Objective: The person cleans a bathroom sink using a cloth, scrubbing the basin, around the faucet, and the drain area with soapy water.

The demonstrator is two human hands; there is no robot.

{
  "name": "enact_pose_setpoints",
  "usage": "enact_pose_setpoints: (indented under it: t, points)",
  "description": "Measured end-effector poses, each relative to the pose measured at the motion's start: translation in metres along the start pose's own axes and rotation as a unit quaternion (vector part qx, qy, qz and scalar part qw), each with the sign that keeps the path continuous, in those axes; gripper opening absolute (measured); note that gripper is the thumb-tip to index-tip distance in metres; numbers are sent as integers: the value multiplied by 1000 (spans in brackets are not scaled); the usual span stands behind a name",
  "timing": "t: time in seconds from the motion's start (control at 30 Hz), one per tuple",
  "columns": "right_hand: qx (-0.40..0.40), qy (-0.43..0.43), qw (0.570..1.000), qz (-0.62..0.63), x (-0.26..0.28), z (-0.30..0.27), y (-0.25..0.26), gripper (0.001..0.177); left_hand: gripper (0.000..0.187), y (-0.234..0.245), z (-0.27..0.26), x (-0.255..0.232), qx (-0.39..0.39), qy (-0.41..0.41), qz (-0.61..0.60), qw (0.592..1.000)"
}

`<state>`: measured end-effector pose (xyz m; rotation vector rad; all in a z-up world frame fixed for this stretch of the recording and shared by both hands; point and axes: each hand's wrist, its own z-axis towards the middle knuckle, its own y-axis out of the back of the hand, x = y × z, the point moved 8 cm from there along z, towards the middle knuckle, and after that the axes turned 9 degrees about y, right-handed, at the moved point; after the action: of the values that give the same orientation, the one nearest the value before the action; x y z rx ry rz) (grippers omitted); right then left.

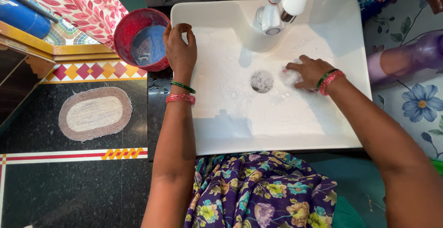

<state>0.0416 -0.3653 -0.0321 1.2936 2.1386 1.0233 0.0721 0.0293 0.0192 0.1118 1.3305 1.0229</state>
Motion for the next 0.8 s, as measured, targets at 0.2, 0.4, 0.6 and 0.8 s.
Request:
enact_pose_setpoints:
  t: [0.2, 0.4, 0.6, 0.8]
  points:
    - [-127, -6, 992, -14, -5, 14, -5, 55, 10, -1, -1, -1, 2, 5, 1, 1000]
    - [-348, 18, 936, 41, -12, -25, 40, 40, 10, 1, -3, -6, -17, -34, 18, 999]
    - [-497, 69, 854, 138, -30, -70, 79, 49, 11, 1, -7, -9, -11, -46, 34, 998]
    - [-565, 65, 807, 159, -95, -74, 95, 32, 10, 1, -10, -14, -6, -53, 61, 997]
